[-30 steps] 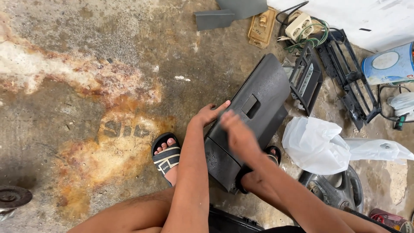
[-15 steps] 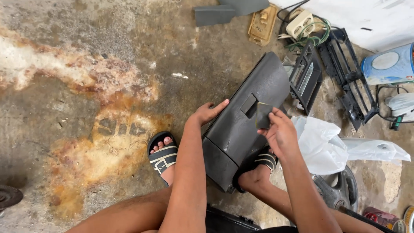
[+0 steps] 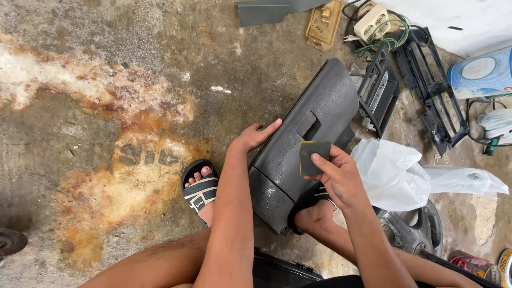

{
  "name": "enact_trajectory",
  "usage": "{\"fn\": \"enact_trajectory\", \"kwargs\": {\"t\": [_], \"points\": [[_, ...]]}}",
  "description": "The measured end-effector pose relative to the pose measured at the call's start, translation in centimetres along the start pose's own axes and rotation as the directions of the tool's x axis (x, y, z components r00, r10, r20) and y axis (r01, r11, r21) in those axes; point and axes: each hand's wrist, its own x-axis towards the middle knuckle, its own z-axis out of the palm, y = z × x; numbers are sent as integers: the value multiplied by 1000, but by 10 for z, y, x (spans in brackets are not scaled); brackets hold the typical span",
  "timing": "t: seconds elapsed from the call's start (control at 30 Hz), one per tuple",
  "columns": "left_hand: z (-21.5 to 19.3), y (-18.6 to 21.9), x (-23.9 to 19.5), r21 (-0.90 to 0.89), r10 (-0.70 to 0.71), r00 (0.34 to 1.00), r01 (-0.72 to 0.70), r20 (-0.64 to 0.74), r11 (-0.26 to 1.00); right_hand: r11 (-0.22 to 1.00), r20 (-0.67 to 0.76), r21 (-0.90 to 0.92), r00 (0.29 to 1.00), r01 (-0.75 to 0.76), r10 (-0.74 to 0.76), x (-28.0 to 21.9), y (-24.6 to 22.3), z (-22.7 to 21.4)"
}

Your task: Manually sanding a plastic car interior panel using a small piece of sandpaper to prepare the surface.

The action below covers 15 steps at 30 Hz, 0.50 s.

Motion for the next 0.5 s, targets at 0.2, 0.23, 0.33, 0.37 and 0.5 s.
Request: {"fn": "enact_trajectory", "kwargs": {"t": [0.2, 0.23, 0.33, 0.37, 0.5], "points": [[-2, 5, -9, -10, -5, 1000, 6, 5, 1000, 1000, -52, -8, 999, 4, -4, 2, -7, 7], [0, 1, -4, -14, -9, 1000, 9, 2, 1000, 1000, -48, -9, 999, 0, -1, 6, 2, -1], [4, -9, 12, -80, -1, 1000, 0, -18, 997, 722, 115, -582, 916, 375, -383, 16, 18, -3], [6, -13, 20, -97, 6, 1000, -8, -25, 995, 479, 312, -689, 819, 544, -481, 15, 17, 11], [4, -10, 21, -13, 10, 1000, -9, 15, 1000, -90, 662, -709, 616, 700, -427, 25, 65, 27]]}}
